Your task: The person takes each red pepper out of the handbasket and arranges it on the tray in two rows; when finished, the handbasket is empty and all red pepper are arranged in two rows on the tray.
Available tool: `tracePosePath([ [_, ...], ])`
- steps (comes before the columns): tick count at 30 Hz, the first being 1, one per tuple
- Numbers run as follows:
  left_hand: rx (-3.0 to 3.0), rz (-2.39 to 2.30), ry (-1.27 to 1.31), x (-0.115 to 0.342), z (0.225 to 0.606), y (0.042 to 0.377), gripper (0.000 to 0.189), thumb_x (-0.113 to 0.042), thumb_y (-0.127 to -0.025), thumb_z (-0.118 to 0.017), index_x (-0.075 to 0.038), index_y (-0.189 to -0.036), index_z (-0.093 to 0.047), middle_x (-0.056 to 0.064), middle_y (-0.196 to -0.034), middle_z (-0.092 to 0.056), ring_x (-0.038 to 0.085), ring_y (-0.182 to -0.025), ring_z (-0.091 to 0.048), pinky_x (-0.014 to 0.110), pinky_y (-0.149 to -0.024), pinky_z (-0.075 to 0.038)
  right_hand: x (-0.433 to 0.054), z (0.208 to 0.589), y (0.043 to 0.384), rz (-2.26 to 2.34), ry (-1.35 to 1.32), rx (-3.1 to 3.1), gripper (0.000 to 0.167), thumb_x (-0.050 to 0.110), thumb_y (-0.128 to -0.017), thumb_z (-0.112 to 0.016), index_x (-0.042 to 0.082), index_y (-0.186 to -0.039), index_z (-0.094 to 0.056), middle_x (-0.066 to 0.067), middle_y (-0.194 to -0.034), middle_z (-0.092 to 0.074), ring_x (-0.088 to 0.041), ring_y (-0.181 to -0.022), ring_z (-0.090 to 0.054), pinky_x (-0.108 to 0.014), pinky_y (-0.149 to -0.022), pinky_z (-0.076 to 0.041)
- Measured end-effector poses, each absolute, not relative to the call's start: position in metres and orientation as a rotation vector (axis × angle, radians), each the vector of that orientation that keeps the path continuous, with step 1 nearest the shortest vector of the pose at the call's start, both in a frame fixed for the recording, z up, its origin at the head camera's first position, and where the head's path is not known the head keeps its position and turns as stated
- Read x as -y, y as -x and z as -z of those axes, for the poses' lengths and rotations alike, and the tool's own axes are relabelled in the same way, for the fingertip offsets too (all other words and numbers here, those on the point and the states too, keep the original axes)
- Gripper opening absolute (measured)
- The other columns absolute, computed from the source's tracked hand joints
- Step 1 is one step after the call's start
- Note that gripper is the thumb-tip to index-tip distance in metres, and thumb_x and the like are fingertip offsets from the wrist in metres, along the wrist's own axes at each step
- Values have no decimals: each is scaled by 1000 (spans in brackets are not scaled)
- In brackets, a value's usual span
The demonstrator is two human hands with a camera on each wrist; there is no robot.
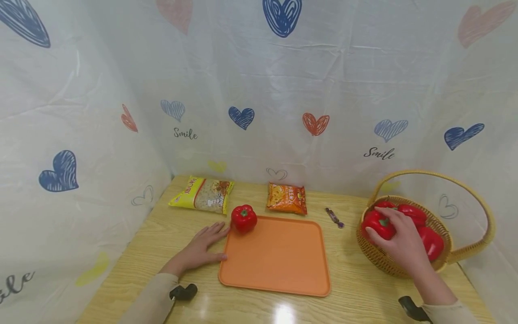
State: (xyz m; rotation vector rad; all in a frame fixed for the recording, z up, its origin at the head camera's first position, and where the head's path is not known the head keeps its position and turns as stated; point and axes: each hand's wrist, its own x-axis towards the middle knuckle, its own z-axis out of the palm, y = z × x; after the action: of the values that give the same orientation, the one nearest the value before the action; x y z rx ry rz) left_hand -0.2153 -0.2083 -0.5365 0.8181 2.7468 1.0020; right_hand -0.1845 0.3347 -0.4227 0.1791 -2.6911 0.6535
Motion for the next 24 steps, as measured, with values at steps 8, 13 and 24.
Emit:
tracePosePath([
  [8, -2747, -1009, -815, 208, 535, 215, 81, -50, -90, -72, -15, -157, -42, 15, -165, -28, 39, -154, -18, 59, -123, -9, -325, 425, 191, -705, -202, 2704, 65, 30, -84, -84, 6, -138, -56, -25, -134, -56, -47, -119, -44, -71, -80, -53],
  [13, -2745, -1009, -807, 208, 537, 215, 81, -51, -90, -72, -16, -157, -42, 14, -166, -27, 39, -154, -18, 58, -123, -9, -317, 429, 195, -714, -248, 2678, 62, 26, -83, -84, 5, -135, -58, -23, -132, -57, -44, -117, -46, -68, -80, -54],
  [24, -2755, -1005, -807, 208, 538, 215, 82, -51, -90, -72, -16, -157, -41, 14, -166, -27, 39, -154, -18, 59, -122, -8, -288, 439, 205, -749, -342, 2704, 62, 26, -82, -85, 9, -135, -59, -18, -132, -58, -39, -120, -47, -63, -83, -56],
])
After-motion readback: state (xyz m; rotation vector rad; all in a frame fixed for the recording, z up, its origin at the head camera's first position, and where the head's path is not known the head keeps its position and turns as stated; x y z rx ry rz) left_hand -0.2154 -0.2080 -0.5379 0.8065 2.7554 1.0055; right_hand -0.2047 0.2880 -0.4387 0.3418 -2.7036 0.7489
